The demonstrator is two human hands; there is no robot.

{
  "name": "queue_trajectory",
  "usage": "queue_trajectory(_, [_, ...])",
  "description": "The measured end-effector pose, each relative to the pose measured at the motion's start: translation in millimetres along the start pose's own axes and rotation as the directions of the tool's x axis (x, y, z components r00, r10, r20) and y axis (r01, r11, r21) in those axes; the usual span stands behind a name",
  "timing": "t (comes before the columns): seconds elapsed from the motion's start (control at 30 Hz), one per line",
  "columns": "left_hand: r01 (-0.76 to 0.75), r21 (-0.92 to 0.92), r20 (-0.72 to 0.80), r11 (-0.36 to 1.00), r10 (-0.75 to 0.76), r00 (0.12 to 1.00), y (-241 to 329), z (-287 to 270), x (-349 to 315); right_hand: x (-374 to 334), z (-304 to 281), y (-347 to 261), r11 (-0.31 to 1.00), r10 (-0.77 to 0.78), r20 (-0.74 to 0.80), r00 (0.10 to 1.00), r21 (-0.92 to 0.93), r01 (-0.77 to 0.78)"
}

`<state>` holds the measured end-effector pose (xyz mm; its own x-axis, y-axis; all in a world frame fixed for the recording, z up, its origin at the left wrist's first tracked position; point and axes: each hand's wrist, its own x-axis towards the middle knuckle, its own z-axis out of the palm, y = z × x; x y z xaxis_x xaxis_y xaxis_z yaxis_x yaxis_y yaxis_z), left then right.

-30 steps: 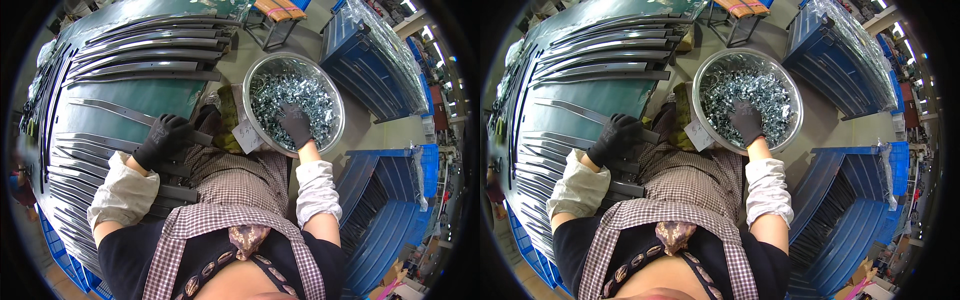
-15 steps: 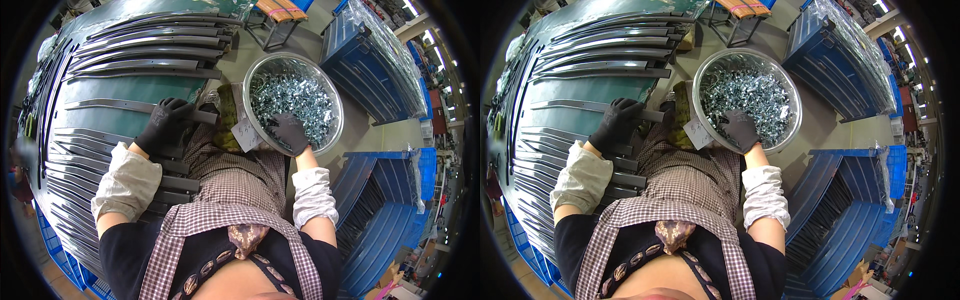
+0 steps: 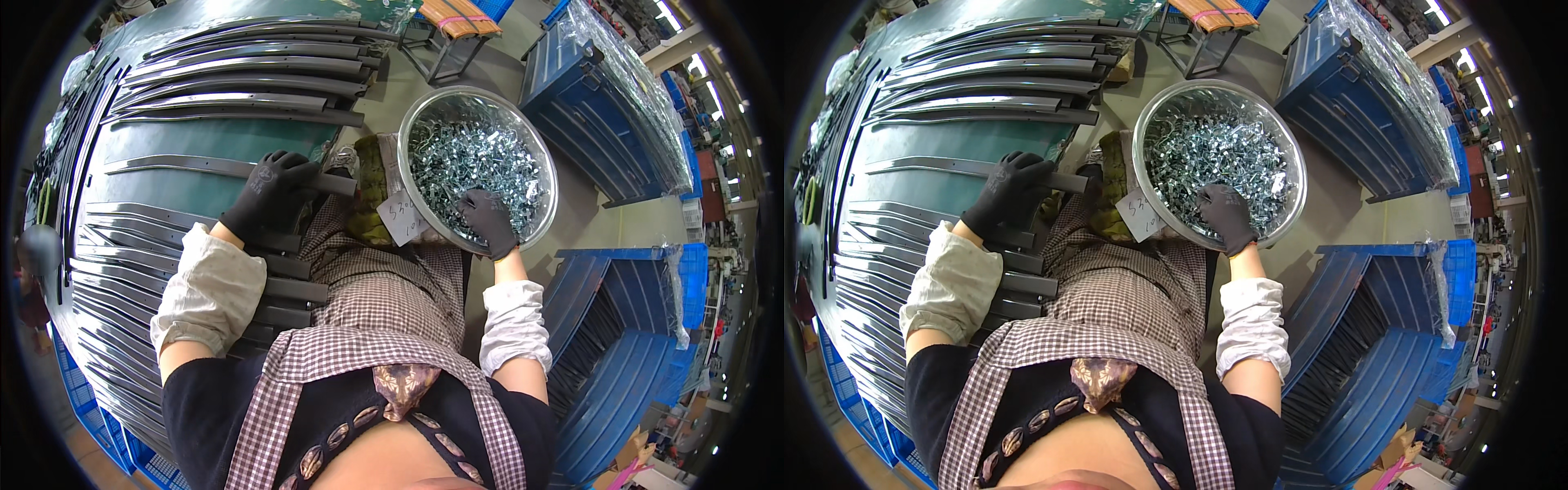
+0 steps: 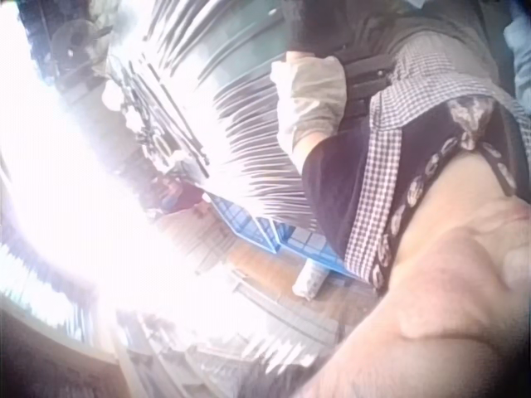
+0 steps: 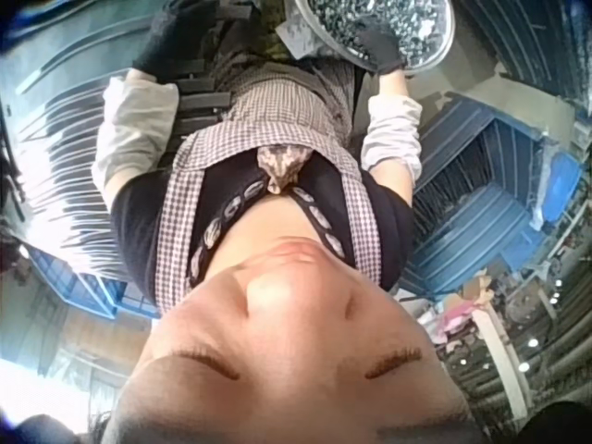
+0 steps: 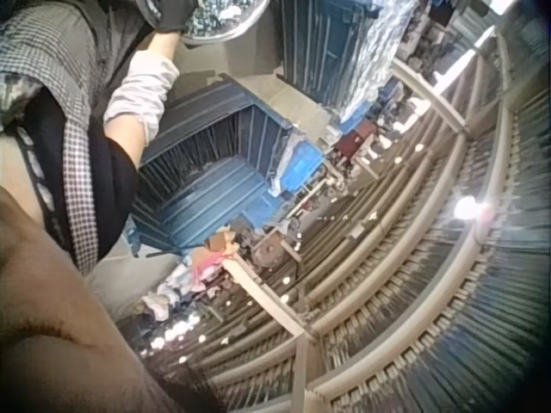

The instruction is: The person repeatedly picks small metallic fasteners from a bowl and attaches them to long, curved metal strips on a workbench. The person wears gloves and an apron while performing this repetitive assembly task in a workshop setting.

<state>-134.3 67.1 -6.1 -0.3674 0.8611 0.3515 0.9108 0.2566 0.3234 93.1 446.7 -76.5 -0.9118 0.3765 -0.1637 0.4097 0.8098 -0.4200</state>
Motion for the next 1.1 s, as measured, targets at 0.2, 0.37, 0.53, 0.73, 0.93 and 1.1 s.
queue_trajectory(0.2, [0.015, 0.004, 0.037, 1.0, -0.015, 0.999, -4, 0, -2, 1, -15, -4, 0.94, 0.075, -0.121, 0.99, 0.341, -0.03])
queue_trajectory(0.37, [0.018, 0.021, 0.045, 1.0, -0.019, 0.999, -12, 6, -4, -10, -56, -15, 0.662, 0.186, 0.084, 0.979, 0.725, -0.188])
queue_trajectory(0.53, [-0.01, -0.003, 0.037, 1.0, 0.01, 0.999, -11, 6, 4, 10, -26, 55, 0.947, 0.2, -0.072, 0.977, 0.271, -0.174])
queue_trajectory(0.73, [0.019, -0.026, -0.013, 0.999, -0.02, 1.0, -5, 2, 0, -5, -51, -14, 0.735, 0.079, -0.064, 0.995, 0.677, -0.015])
queue_trajectory(0.93, [-0.074, -0.178, 0.126, 0.981, 0.097, 0.987, 61, -19, 9, -47, -24, -116, 0.355, -0.171, 0.08, 0.982, 0.935, -0.014])
queue_trajectory(1.1, [-0.198, -0.061, 0.119, 0.978, 0.204, 0.972, 97, -4, -3, -64, 27, -168, 0.174, -0.349, 0.052, 0.936, 0.985, 0.01])
